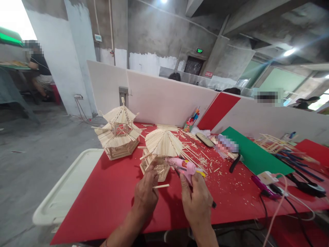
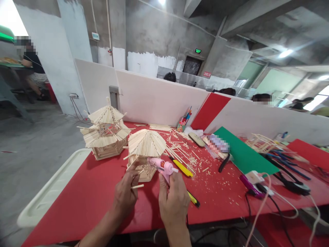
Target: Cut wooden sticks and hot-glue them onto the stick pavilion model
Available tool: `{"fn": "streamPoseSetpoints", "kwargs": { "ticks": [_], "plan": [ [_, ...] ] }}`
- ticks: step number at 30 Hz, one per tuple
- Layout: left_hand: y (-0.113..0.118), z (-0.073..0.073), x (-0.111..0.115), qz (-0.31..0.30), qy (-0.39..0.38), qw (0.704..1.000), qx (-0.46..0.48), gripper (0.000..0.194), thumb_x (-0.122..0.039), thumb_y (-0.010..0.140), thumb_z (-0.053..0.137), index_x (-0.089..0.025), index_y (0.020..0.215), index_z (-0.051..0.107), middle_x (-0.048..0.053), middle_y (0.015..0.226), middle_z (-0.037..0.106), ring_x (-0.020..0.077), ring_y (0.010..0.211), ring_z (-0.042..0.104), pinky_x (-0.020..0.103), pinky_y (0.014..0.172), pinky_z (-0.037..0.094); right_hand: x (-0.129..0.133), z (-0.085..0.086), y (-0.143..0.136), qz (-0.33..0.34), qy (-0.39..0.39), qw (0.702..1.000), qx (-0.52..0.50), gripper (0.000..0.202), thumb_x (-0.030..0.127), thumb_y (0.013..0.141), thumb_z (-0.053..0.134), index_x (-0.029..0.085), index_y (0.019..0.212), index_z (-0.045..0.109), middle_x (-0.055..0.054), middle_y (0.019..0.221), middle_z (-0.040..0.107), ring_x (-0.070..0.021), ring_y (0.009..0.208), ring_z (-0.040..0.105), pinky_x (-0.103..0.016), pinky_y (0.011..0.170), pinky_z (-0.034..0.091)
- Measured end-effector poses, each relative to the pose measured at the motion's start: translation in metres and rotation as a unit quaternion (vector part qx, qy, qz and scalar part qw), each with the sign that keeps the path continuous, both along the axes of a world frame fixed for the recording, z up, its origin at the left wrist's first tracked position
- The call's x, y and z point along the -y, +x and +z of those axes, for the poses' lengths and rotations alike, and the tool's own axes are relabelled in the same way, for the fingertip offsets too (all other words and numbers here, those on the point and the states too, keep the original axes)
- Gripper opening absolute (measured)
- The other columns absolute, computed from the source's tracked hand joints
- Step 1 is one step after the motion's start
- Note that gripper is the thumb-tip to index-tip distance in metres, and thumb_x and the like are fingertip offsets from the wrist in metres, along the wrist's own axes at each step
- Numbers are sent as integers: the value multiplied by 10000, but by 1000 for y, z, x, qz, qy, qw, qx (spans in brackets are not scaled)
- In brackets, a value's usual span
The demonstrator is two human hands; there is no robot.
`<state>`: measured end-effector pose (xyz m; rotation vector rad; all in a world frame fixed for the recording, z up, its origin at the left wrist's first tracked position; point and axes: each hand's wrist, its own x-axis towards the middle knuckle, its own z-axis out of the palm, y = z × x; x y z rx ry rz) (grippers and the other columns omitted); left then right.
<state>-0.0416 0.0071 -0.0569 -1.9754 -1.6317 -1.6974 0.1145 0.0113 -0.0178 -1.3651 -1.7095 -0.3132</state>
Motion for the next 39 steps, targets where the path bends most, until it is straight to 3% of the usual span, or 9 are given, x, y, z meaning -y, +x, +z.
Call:
{"fn": "streamPoseSetpoints", "kwargs": {
  "ticks": [8, 18, 39],
  "plan": [
    [-22, 6, -6, -56, -51, 996, 56, 152, -145, 849, 456, -223, 879, 583, 120, 941, 723, 255, 1061, 630, 318, 772, 516, -6, -8, -1, 42, -27, 996, -68, 385, 457, 910, 416, 159, 1065, 605, -143, 1012, 660, -246, 950, 615, -335, 747, 482],
    [-25, 7, -5, -106, -64, 987, 104, 141, -122, 870, 431, -215, 871, 536, 153, 1186, 636, 238, 1155, 563, 315, 839, 460, -8, -27, -9, 50, -21, 992, -111, 386, 431, 909, 430, 128, 1082, 596, -174, 1050, 648, -258, 996, 605, -360, 814, 473],
    [-27, 0, -6, -102, -33, 992, 60, 135, -94, 877, 443, -206, 894, 515, 147, 1158, 639, 232, 1132, 580, 297, 785, 492, -10, -30, -12, 44, -14, 991, -125, 371, 423, 911, 431, 112, 994, 617, -167, 959, 665, -239, 879, 628, -329, 744, 479]
  ]
}}
